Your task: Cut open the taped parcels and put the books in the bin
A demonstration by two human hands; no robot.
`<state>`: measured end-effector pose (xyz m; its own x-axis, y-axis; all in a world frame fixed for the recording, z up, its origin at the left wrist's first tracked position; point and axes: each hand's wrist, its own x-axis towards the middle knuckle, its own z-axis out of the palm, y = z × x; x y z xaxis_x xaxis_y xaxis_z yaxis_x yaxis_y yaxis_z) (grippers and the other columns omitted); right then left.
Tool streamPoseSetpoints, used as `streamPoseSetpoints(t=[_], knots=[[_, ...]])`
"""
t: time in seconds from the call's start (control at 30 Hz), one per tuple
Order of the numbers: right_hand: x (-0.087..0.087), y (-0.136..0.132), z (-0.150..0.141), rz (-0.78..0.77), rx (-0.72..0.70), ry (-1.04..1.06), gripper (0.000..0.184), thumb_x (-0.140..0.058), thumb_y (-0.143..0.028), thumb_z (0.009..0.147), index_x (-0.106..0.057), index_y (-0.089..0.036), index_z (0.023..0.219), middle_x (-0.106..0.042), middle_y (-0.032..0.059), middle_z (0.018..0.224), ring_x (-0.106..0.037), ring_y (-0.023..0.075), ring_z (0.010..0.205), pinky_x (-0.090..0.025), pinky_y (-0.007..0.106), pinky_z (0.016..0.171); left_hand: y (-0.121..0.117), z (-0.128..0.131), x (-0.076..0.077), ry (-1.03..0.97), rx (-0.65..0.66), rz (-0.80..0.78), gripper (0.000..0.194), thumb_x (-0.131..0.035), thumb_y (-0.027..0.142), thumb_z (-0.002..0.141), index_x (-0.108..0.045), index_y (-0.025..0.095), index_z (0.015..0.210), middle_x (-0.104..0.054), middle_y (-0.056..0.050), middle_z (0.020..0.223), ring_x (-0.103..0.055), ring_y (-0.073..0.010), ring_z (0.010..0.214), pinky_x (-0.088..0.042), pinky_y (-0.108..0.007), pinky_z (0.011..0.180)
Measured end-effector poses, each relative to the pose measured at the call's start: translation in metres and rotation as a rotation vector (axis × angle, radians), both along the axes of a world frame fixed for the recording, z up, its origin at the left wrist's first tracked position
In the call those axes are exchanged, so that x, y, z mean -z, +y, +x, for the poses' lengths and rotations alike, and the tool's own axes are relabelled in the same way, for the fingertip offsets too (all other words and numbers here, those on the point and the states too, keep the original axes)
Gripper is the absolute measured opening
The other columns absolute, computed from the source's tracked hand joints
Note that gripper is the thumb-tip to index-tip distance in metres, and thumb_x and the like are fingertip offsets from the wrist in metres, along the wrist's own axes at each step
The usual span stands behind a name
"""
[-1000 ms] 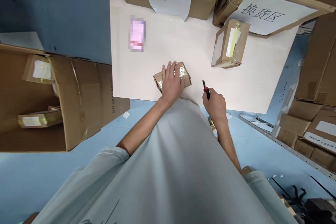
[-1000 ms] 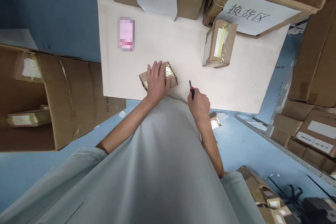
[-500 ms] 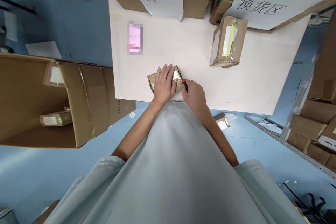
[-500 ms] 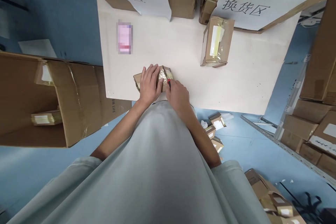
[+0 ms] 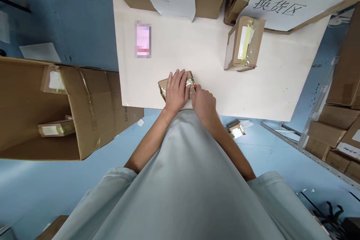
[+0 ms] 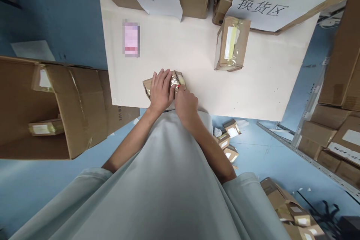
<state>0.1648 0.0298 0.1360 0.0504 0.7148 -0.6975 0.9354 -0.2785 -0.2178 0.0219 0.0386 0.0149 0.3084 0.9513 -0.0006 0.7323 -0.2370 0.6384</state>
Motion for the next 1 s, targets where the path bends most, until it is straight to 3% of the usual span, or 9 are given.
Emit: streamPoseSetpoints(t=[0.33, 0.6, 0.8, 1.0], knots=[[-0.011, -0.01, 0.011, -0.023, -0.021, -0.013, 0.042, -0.031, -0.03, 0.123, -0.057, -0.013, 0.151, -0.082, 0.0199, 0.122, -0.08, 0.0303, 0.113, -0.058, 0.036, 0.095, -0.002, 0.0, -0.001, 0.0, -0.004, -0.016, 0.07, -0.031, 0.063, 0.118, -0.051, 0.02, 0.169, -0.056, -0.018, 0.172, -0.041, -0.036, 0.171, -0.015, -0.065, 0.146], [0.002, 0.002, 0.006, -0.025, -0.024, 0.01, 0.038, -0.036, -0.026, 0.12, -0.064, -0.012, 0.141, -0.081, 0.0221, 0.123, -0.079, 0.0311, 0.115, -0.058, 0.037, 0.096, -0.003, 0.0, -0.001, -0.017, -0.007, -0.029, 0.07, -0.032, 0.064, 0.117, -0.053, 0.02, 0.168, -0.056, -0.019, 0.173, -0.041, -0.0373, 0.17, -0.014, -0.066, 0.146], [0.005, -0.019, 0.01, -0.09, -0.065, -0.02, 0.04, -0.036, -0.014, 0.115, -0.07, -0.013, 0.135, -0.082, 0.0224, 0.118, -0.08, 0.0308, 0.116, -0.059, 0.038, 0.096, -0.002, 0.0, -0.002, -0.038, -0.023, -0.032, 0.072, -0.032, 0.067, 0.116, -0.054, 0.021, 0.167, -0.058, -0.017, 0.171, -0.041, -0.0363, 0.17, -0.015, -0.066, 0.146], [-0.017, -0.018, 0.016, -0.073, -0.072, -0.009, 0.04, -0.037, -0.023, 0.119, -0.066, -0.012, 0.144, -0.081, 0.0217, 0.115, -0.08, 0.0335, 0.111, -0.058, 0.04, 0.094, -0.002, -0.001, -0.004, -0.018, -0.016, -0.027, 0.071, -0.029, 0.064, 0.117, -0.054, 0.02, 0.167, -0.058, -0.017, 0.171, -0.041, -0.0359, 0.17, -0.015, -0.065, 0.146]])
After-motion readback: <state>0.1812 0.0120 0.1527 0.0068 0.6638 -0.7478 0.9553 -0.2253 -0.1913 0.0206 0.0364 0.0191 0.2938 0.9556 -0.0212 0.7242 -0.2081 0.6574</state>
